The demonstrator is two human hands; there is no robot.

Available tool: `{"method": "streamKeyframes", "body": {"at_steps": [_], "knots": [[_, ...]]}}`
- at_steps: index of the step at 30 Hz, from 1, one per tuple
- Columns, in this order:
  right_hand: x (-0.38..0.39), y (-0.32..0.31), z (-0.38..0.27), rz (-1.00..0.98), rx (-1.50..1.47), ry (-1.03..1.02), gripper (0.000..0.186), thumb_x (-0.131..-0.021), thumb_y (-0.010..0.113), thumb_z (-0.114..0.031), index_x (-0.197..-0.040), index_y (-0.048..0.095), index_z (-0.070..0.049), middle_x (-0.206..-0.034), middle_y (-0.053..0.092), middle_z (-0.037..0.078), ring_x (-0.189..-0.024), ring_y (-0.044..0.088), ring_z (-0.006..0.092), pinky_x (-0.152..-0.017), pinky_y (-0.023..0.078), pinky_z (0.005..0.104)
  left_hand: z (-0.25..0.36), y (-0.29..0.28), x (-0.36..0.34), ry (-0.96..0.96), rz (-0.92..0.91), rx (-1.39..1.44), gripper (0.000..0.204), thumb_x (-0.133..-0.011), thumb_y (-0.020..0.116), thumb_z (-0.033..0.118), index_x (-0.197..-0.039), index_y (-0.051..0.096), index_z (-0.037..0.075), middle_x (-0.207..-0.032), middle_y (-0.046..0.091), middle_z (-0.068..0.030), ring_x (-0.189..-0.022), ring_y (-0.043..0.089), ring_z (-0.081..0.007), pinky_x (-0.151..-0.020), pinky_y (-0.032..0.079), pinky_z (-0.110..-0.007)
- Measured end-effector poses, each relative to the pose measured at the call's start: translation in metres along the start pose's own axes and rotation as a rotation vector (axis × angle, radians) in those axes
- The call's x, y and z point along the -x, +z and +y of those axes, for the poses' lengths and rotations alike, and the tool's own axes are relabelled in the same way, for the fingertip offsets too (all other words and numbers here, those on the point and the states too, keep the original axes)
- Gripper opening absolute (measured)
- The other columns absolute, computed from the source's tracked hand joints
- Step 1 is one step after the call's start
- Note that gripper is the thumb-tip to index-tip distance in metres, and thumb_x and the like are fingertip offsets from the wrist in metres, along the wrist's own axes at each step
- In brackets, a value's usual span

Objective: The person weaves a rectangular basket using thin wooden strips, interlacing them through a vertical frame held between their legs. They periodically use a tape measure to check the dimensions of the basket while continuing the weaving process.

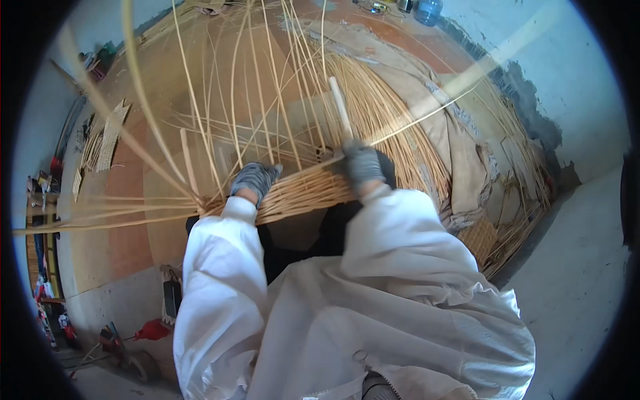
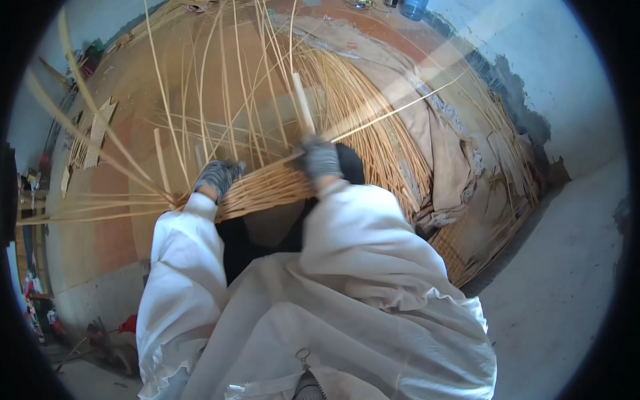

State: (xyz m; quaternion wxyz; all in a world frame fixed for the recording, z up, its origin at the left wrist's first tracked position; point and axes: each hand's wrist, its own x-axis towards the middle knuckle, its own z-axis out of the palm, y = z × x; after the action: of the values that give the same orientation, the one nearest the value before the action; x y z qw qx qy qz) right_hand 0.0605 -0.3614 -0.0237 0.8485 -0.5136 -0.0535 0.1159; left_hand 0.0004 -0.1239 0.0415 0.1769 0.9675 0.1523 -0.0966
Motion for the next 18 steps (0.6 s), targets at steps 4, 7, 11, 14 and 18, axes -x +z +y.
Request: {"method": "streamKeyframes", "body": {"at_steps": [4, 7, 11, 14, 18], "knots": [[0.026, -0.036, -0.022, 0.112, -0.258, -0.048, 0.013, -0.085, 0.061, -0.01, -0.085, 0.052, -0.001, -0.084, 0.059, 0.014, -0.079, 0.063, 0.0285, -0.068, 0.057, 0.0432, 0.032, 0.003, -0.003, 0.329, 0.309, 0.221, 0.049, -0.082, 0.061, 0.042, -0.109, 0.061, 0.001, -0.097, 0.065, -0.0211, -0.096, 0.059, -0.0359, -0.087, 0.045, -0.04], [0.039, -0.048, -0.067, 0.126, -0.122, 0.08, 0.017, -0.08, 0.066, -0.008, -0.085, 0.051, -0.004, -0.083, 0.06, 0.014, -0.083, 0.064, 0.0291, -0.064, 0.059, 0.0441, 0.037, 0.021, -0.013, 0.694, -0.011, 0.239, 0.04, -0.083, 0.063, 0.035, -0.1, 0.063, -0.001, -0.087, 0.065, -0.0215, -0.081, 0.062, -0.0325, -0.076, 0.048, -0.039], [-0.023, 0.002, -0.12, -0.033, 0.515, 0.134, 0.014, -0.08, 0.064, -0.01, -0.091, 0.058, -0.005, -0.091, 0.061, 0.012, -0.086, 0.061, 0.0261, -0.072, 0.053, 0.0386, 0.046, 0.052, -0.006, 0.248, -0.074, 0.482, 0.045, -0.082, 0.062, 0.041, -0.092, 0.063, -0.002, -0.089, 0.063, -0.0255, -0.082, 0.062, -0.035, -0.075, 0.048, -0.044], [-0.104, 0.072, -0.116, -0.345, 1.37, -0.644, 0.035, -0.078, 0.058, -0.005, -0.113, 0.054, 0.0, -0.101, 0.06, 0.019, -0.098, 0.057, 0.03, -0.084, 0.044, 0.036, 0.06, 0.056, -0.01, 0.023, 0.066, 0.358, 0.045, -0.081, 0.062, 0.043, -0.086, 0.065, -0.001, -0.082, 0.062, -0.0255, -0.079, 0.061, -0.0374, -0.073, 0.048, -0.044], [-0.103, 0.062, -0.08, 0.106, 0.912, -0.466, 0.051, -0.082, 0.055, -0.006, -0.131, 0.038, -0.003, -0.088, 0.058, 0.012, -0.08, 0.057, 0.0247, -0.074, 0.047, 0.0329, 0.052, 0.049, -0.032, 0.498, 0.003, -0.128, 0.027, -0.086, 0.056, 0.029, -0.085, 0.065, 0.004, -0.087, 0.065, -0.0175, -0.085, 0.064, -0.0314, -0.071, 0.05, -0.041]]}}
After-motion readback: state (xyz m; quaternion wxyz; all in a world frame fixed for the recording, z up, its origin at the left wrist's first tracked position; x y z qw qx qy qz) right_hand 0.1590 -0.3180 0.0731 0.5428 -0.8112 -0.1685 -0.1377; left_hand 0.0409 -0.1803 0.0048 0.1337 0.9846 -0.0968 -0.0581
